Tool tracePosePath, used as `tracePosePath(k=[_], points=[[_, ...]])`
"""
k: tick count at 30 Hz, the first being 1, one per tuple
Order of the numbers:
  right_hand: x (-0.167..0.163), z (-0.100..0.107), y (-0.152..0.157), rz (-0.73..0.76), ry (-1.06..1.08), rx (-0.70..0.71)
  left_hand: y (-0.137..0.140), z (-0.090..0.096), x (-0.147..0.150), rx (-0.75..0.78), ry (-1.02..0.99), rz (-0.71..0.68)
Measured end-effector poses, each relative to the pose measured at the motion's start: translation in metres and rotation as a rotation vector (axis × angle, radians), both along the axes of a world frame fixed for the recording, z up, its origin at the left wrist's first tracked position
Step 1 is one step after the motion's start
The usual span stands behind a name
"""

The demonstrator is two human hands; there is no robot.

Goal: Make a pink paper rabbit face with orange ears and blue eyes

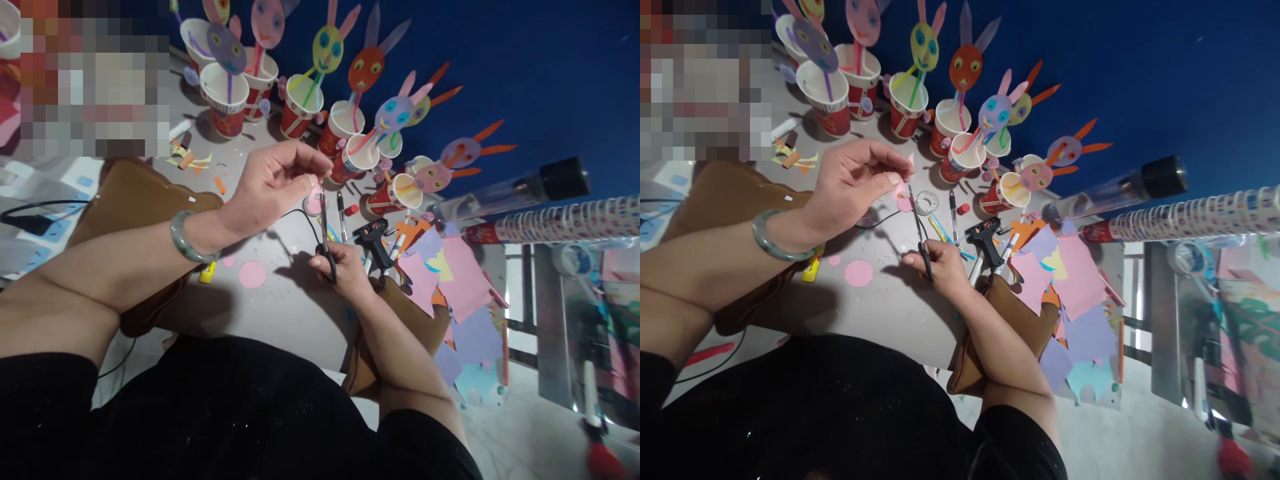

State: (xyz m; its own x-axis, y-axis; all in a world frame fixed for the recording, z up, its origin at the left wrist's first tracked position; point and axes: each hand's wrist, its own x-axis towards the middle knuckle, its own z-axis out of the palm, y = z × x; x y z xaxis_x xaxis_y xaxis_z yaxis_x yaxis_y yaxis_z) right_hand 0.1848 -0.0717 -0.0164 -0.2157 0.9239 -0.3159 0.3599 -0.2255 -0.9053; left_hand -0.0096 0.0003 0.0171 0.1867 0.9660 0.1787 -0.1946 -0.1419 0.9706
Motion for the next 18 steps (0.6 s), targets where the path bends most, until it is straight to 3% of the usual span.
tracePosePath(k=[5,9,13,18], points=[[0.000,0.000,0.000,0.067,0.017,-0.068,-0.002,0.005,-0.003,-0.011,0.013,-0.078],[0.002,-0.001,-0.002,0.156,0.091,-0.102,0.011,-0.006,-0.001,-0.128,-0.042,-0.206],[0.004,-0.003,-0.001,0.153,0.136,-0.045,0.019,-0.015,0.001,-0.248,-0.019,-0.131],[0.004,-0.002,0.002,0.091,0.105,0.075,0.012,-0.009,0.001,-0.223,0.117,-0.100]])
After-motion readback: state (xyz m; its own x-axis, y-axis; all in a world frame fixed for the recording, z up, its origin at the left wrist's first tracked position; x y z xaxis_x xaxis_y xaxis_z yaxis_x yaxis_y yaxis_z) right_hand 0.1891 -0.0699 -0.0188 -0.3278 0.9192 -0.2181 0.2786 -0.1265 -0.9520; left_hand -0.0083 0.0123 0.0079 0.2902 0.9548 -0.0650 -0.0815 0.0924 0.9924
